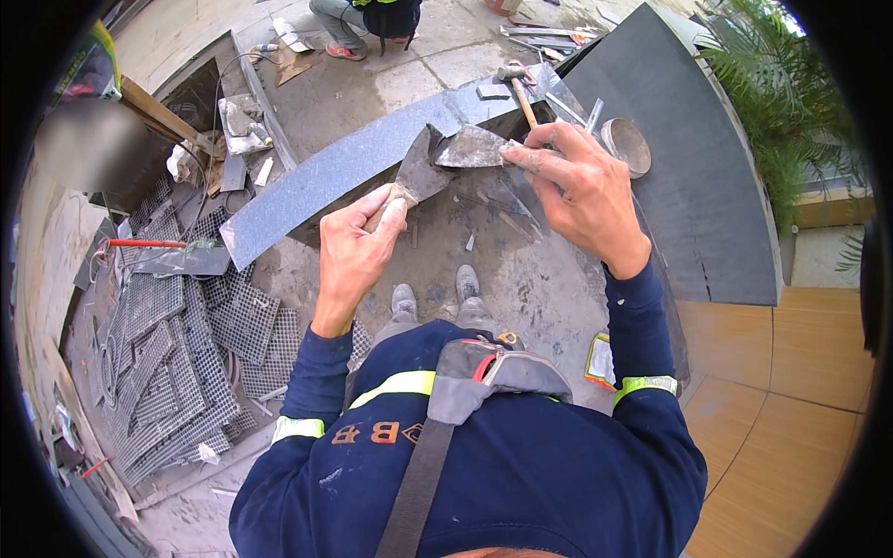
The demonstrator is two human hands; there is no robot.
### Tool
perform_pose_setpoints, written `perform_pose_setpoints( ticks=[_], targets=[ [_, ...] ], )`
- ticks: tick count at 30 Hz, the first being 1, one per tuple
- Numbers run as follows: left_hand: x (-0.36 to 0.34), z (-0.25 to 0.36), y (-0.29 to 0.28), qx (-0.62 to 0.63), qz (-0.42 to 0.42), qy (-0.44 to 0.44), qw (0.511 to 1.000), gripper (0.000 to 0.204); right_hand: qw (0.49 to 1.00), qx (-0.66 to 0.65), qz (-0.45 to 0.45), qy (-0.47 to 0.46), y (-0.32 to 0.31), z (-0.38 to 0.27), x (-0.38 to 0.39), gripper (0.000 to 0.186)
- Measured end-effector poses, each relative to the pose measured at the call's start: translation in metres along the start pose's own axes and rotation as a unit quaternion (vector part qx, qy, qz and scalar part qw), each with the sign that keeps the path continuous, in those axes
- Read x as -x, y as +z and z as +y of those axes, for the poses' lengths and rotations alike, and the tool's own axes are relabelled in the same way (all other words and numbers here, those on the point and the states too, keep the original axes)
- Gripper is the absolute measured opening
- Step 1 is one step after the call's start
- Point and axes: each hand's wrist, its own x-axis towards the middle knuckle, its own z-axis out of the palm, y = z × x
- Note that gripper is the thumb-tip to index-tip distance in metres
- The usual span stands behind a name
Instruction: The person applies mortar to a curved stone slab using a trowel, then positions and adjusts the slab on a prepared surface. They use a hammer and chisel to trim and fit the slab, and a level to check alignment. The work occurs on a construction site with tools and materials visible.
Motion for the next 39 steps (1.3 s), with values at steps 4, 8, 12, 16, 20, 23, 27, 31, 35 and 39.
perform_pose_setpoints(
  ticks=[4, 8, 12, 16, 20, 23, 27, 31, 35, 39],
  targets=[
    [0.007, 0.001, -0.005, 0.008, 0.000, -0.022, 1.000, 0.034, 1.000, -0.009, 0.010, -0.011, 0.002, -0.005, -0.004, 0.037],
    [0.009, -0.003, -0.009, 0.012, -0.019, -0.046, 0.999, 0.034, 1.000, -0.010, -0.013, -0.012, 0.001, -0.006, -0.003, 0.036],
    [0.010, 0.001, -0.011, 0.051, -0.021, -0.076, 0.996, 0.035, 0.999, -0.032, -0.008, 0.010, 0.000, -0.012, 0.004, 0.036],
    [0.011, -0.003, -0.010, 0.030, -0.015, -0.091, 0.995, 0.033, 0.999, -0.031, -0.036, 0.025, 0.003, -0.009, 0.010, 0.036],
    [0.013, -0.005, -0.011, 0.024, -0.030, -0.084, 0.996, 0.034, 0.995, -0.062, -0.058, 0.050, 0.006, -0.014, 0.012, 0.042],
    [0.010, -0.004, -0.013, 0.092, -0.059, -0.131, 0.985, 0.036, 0.981, -0.167, -0.038, 0.091, 0.006, -0.006, 0.012, 0.046],
    [0.012, -0.002, -0.010, 0.265, -0.065, -0.129, 0.953, 0.038, 0.951, -0.296, 0.002, 0.093, 0.028, 0.010, 0.027, 0.052],
    [0.014, -0.016, -0.006, 0.324, -0.072, -0.106, 0.937, 0.040, 0.960, -0.223, 0.102, 0.138, 0.048, 0.019, 0.039, 0.046],
    [0.009, -0.012, 0.012, 0.246, 0.025, -0.002, 0.969, 0.039, 0.812, -0.452, 0.194, 0.314, 0.062, -0.019, 0.046, 0.040],
    [-0.004, -0.003, 0.045, 0.235, 0.046, 0.044, 0.970, 0.051, 0.636, -0.652, 0.132, 0.390, 0.057, -0.080, 0.049, 0.043]
  ],
)
